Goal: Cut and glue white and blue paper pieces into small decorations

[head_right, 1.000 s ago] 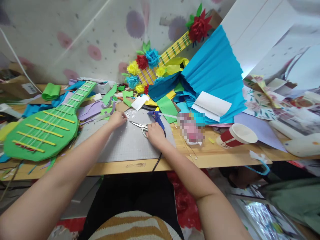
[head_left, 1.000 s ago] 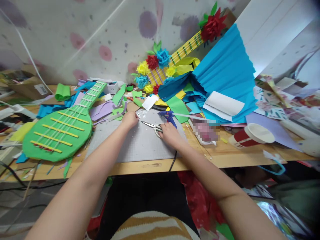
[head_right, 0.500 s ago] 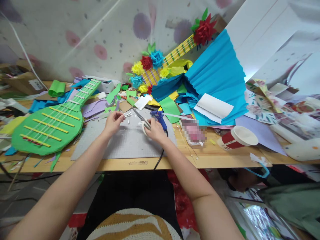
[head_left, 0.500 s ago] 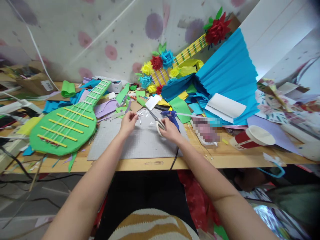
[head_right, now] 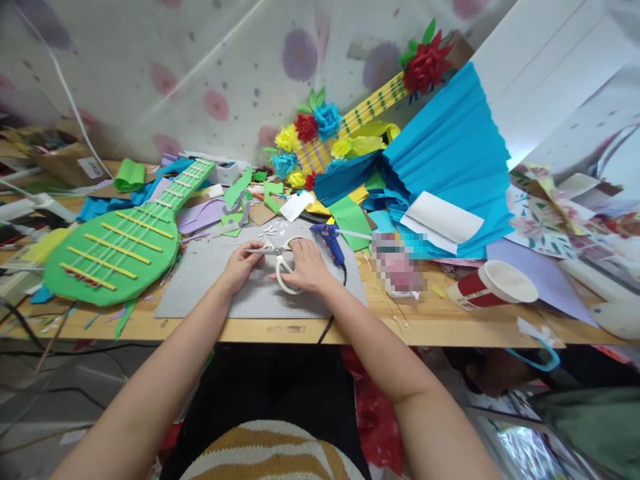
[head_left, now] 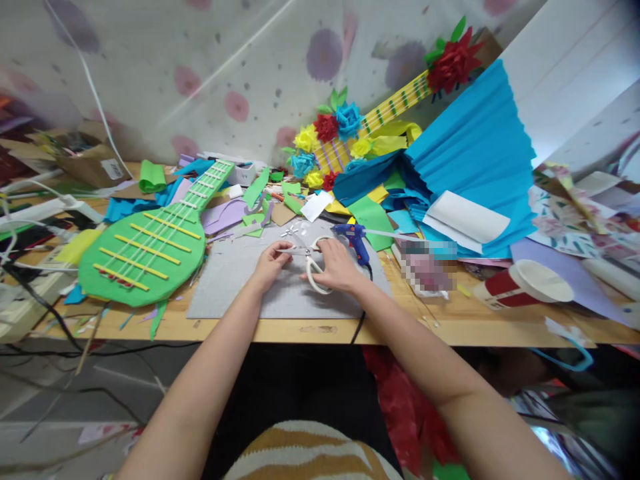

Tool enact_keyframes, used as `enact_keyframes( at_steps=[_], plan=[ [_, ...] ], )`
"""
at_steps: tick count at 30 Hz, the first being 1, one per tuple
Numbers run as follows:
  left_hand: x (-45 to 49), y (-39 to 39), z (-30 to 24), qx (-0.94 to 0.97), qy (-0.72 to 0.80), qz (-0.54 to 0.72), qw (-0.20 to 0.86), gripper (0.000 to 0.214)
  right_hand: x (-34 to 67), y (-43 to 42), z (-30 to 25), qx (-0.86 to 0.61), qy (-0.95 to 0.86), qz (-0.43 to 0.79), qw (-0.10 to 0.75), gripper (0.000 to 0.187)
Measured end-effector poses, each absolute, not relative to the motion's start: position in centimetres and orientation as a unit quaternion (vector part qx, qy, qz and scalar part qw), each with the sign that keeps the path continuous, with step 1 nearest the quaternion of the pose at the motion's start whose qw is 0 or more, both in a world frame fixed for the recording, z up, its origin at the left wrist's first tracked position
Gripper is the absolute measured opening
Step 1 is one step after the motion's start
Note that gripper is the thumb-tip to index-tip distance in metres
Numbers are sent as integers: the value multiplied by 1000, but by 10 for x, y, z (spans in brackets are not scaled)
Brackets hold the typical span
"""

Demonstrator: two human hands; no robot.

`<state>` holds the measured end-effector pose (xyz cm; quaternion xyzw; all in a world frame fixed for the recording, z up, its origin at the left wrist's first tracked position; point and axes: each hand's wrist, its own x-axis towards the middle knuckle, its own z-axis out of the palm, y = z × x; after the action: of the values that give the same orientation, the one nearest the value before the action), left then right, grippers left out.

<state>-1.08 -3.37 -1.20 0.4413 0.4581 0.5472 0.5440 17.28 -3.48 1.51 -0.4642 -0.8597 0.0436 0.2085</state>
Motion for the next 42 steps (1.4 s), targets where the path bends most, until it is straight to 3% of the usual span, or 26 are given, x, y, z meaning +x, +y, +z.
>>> enact_keyframes(
  at_steps=[14,29,42],
  plan=[
    [-9,-37,-7,492,454,534,517,22,164,-32,20,-449,-878,18,163,49],
    [-10,-37,-9,519,465,549,462,18,159,-36,21,-489,-864,40,112,28],
    [-9,-34,-17,504,451,561,478,25,159,-35,24,-500,-861,56,69,29]
  ],
)
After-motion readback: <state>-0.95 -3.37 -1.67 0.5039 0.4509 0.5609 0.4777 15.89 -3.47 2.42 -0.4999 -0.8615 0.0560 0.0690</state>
